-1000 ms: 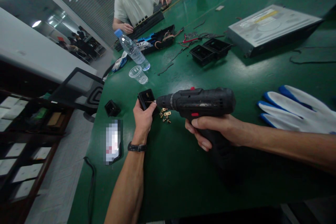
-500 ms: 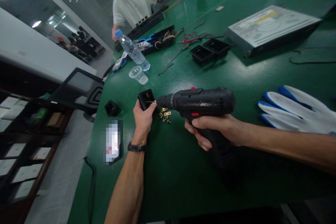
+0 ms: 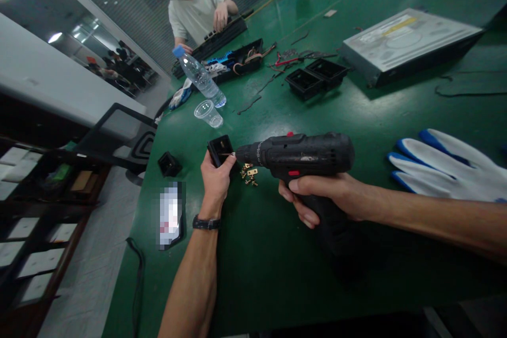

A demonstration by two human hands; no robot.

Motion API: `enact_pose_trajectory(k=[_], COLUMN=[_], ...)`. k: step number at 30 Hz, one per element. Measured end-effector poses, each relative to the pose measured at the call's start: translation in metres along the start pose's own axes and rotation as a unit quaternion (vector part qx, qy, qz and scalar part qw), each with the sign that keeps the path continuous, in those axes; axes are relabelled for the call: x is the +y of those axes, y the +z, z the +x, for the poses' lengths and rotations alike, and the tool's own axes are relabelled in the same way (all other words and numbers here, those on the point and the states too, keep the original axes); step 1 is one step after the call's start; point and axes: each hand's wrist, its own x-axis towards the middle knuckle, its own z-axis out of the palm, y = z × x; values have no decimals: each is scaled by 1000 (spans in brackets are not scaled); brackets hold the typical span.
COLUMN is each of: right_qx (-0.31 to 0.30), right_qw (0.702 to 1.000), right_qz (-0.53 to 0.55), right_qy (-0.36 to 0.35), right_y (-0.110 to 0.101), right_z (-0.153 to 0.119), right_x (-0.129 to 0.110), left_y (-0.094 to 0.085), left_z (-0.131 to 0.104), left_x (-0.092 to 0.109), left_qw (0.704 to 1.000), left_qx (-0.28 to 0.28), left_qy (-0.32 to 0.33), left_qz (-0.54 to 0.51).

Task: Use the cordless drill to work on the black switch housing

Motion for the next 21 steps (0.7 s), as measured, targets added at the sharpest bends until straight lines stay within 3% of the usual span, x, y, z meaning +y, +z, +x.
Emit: enact_pose_trajectory(k=[21], right_qx=[1], right_qw=[1000], right_qz=[11], right_qy=[4], right_y=[0], right_z=[1], right_x=[0], left_y=[-1], left_z=[1], left_x=[-5], left_qw=[1000], left_qx=[-2], left_qy=[10], left_qz=[-12])
